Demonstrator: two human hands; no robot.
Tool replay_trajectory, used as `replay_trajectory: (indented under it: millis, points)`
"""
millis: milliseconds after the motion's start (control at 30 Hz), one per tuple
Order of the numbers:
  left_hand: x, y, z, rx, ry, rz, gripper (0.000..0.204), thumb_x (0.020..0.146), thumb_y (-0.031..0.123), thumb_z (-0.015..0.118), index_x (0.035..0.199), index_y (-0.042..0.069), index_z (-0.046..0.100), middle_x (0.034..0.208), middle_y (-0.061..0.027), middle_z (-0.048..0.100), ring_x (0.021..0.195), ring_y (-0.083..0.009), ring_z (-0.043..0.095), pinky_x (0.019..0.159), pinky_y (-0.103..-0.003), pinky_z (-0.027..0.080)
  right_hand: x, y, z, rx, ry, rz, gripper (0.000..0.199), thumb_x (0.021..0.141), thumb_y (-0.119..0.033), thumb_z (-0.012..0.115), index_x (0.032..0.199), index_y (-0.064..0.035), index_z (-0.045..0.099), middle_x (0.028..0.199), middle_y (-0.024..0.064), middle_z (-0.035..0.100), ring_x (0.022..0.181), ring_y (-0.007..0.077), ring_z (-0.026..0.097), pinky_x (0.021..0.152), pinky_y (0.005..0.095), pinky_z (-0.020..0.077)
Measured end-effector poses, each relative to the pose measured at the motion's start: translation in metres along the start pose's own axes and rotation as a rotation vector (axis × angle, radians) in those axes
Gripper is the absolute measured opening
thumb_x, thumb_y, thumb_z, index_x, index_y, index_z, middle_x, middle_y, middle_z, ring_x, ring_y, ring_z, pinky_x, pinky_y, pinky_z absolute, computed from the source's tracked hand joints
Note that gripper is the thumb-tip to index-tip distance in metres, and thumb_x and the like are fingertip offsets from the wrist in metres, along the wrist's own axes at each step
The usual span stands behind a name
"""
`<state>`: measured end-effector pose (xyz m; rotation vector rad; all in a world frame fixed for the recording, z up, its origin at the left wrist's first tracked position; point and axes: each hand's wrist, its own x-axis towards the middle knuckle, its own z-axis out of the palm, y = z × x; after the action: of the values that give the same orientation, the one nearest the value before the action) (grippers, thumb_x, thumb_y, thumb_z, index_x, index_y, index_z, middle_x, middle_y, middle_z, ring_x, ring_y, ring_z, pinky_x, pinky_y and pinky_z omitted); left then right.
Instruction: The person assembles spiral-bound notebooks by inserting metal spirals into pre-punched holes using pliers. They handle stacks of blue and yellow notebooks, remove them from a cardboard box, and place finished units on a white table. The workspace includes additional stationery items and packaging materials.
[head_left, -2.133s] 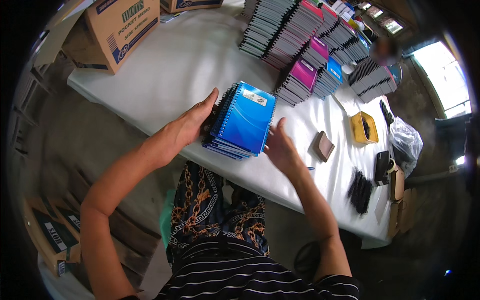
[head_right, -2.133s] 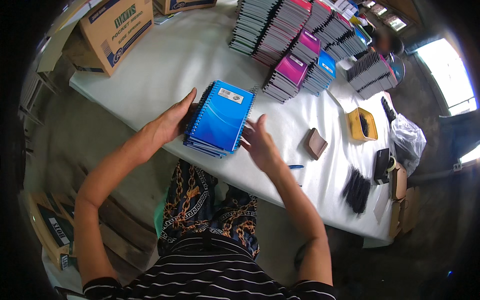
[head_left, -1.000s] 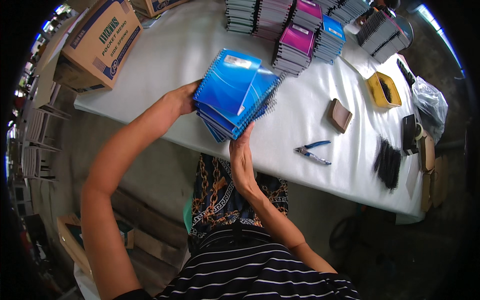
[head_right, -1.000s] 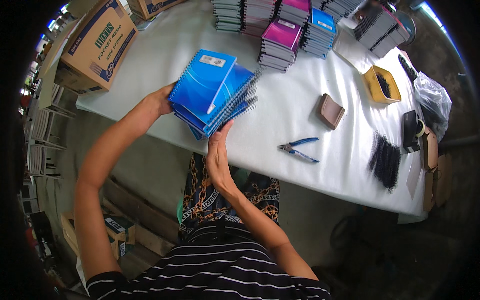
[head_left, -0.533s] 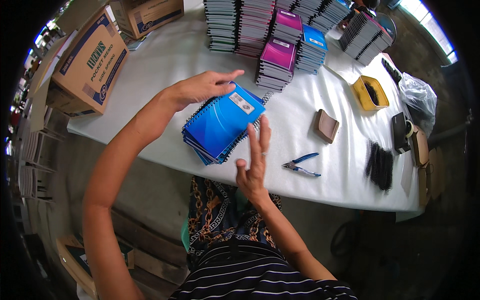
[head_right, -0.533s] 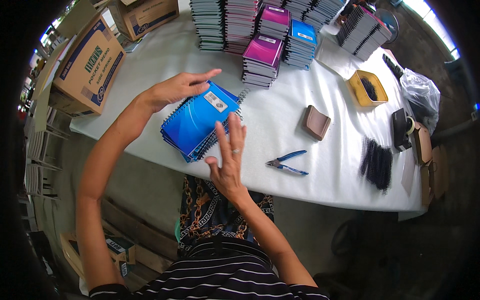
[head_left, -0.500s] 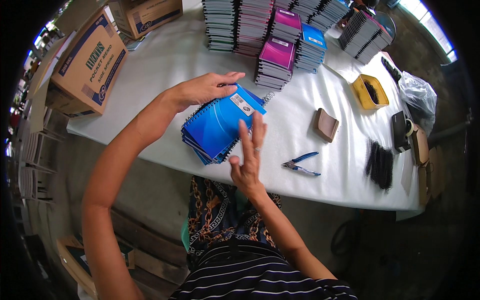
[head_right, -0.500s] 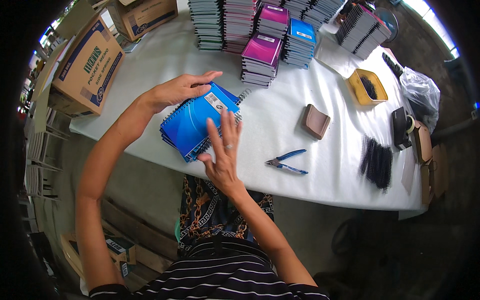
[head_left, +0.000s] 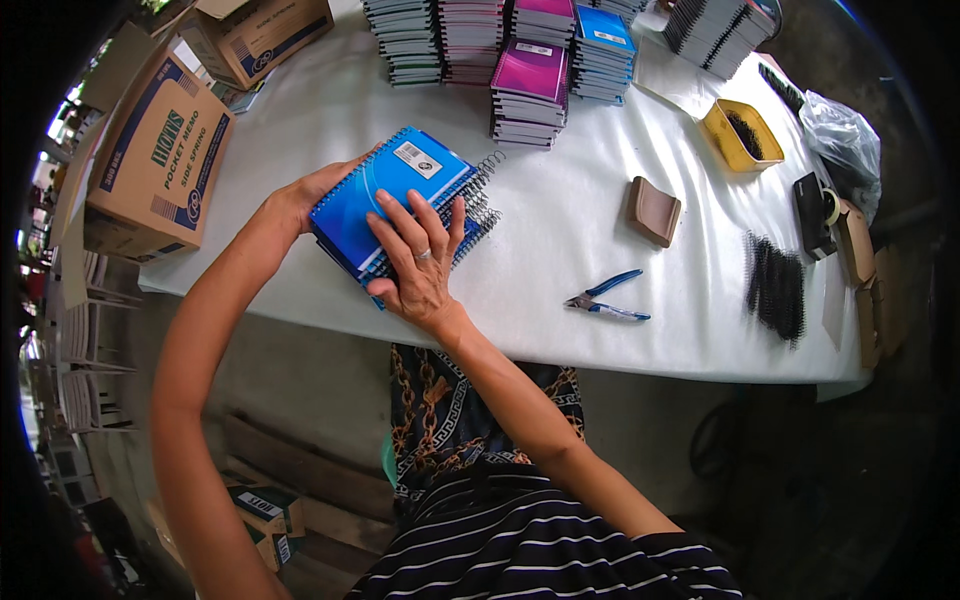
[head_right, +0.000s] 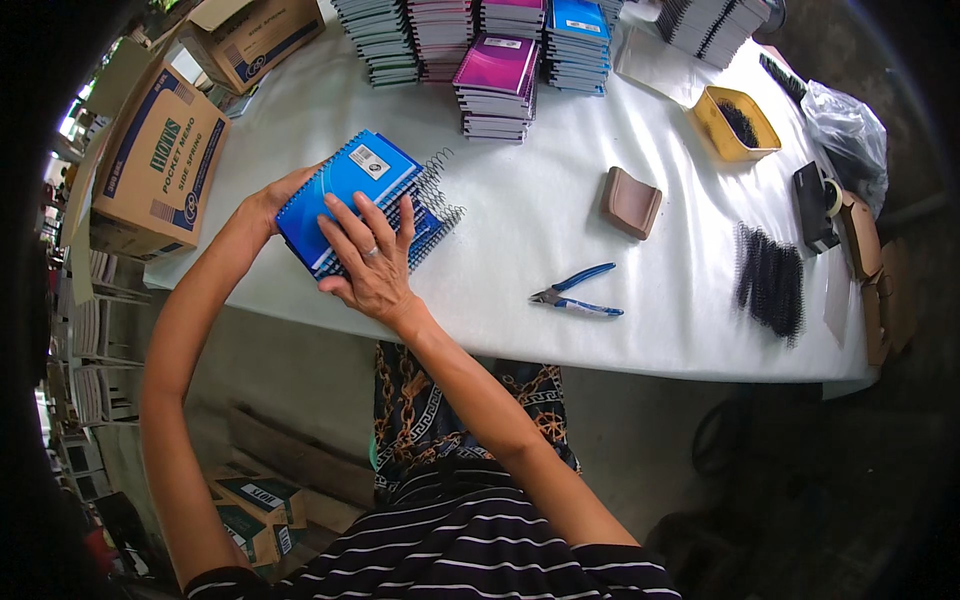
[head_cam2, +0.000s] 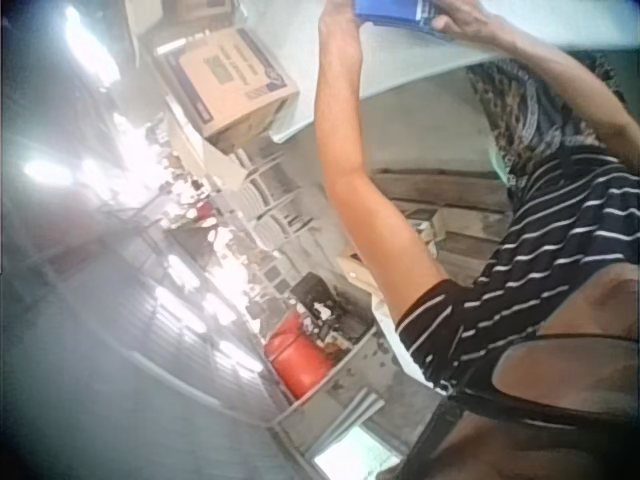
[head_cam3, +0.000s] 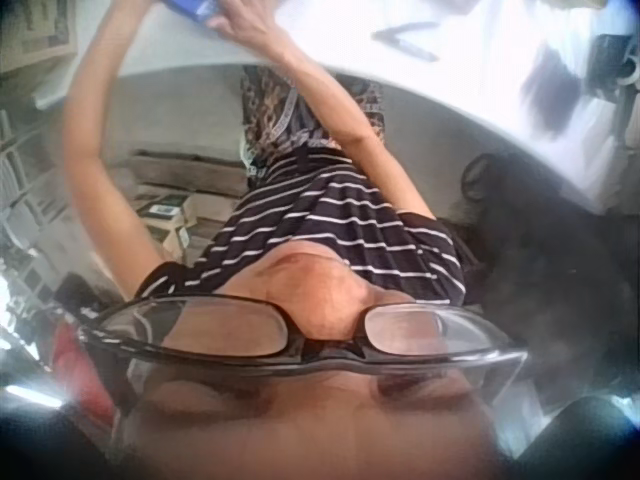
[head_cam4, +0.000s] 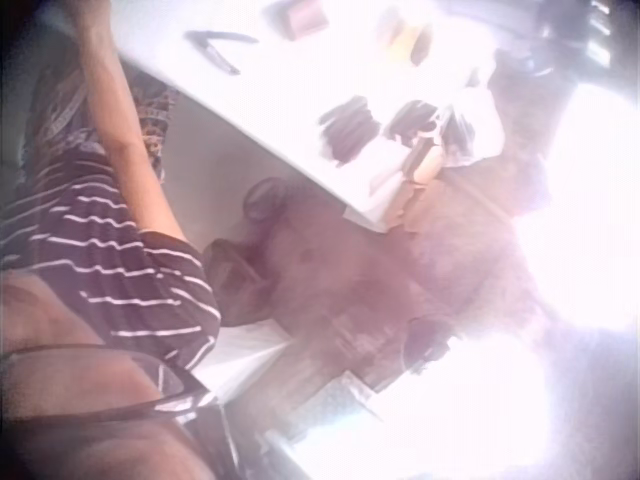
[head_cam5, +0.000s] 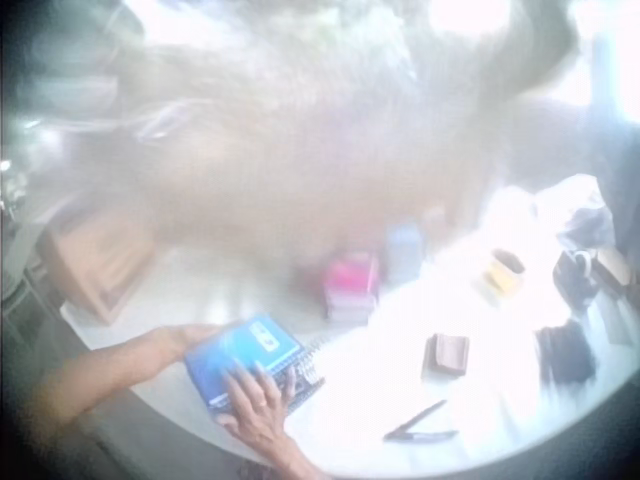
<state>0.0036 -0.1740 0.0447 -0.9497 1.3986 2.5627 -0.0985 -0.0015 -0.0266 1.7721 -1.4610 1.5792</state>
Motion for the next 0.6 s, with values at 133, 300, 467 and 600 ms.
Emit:
replay_trajectory:
  millis: [133, 300, 467, 600]
  points:
    - [0.001, 0.000, -0.001, -0.019, -0.007, -0.019, 0.058, 0.102, 0.046, 0.031, 0.140, 0.004, 0.042, 0.131, -0.0183, 0.055, 0.111, -0.0254, 0.061, 0.090, -0.040, 0.055, 0.002, 0.001, -0.002, 0.035, -0.017, -0.002, 0.065, 0.095, -0.061, 0.031, 0.130, -0.0109, 0.053, 0.143, 0.0064, 0.045, 0.136, 0.0277, 0.034, 0.116, 0.0550, 0.0054]
    - [-0.004, 0.003, 0.009, 0.040, 0.088, 0.014, 0.071, 0.097, 0.060, 0.034, 0.140, 0.005, 0.043, 0.133, -0.0169, 0.055, 0.116, -0.0244, 0.058, 0.095, -0.042, 0.051, -0.013, 0.001, -0.034, 0.136, 0.011, 0.041, 0.050, 0.094, -0.048, 0.051, 0.125, -0.0095, 0.056, 0.130, 0.0088, 0.052, 0.125, 0.0267, 0.045, 0.114, 0.0526, 0.0154]
    - [-0.009, 0.046, 0.006, 0.471, 0.323, 0.324, 0.085, 0.092, 0.070, 0.029, 0.144, 0.004, 0.039, 0.150, -0.0177, 0.035, 0.140, -0.0274, 0.032, 0.113, -0.044, 0.029, -0.034, 0.030, -0.121, -0.261, -0.323, 0.205, 0.051, 0.077, -0.019, 0.073, 0.124, -0.0114, 0.056, 0.121, 0.0085, 0.054, 0.119, 0.0248, 0.049, 0.107, 0.0517, 0.0293]
    - [0.006, 0.077, 0.091, 1.302, 0.302, 0.440, 0.095, 0.084, 0.079, 0.035, 0.145, 0.006, 0.039, 0.152, -0.0161, 0.032, 0.143, -0.0277, 0.024, 0.115, -0.043, 0.021, -0.042, 0.068, -0.216, -0.589, -0.770, 0.476, 0.068, 0.073, -0.028, 0.077, 0.133, -0.0126, 0.050, 0.130, 0.0110, 0.050, 0.131, 0.0275, 0.039, 0.111, 0.0516, 0.0211]
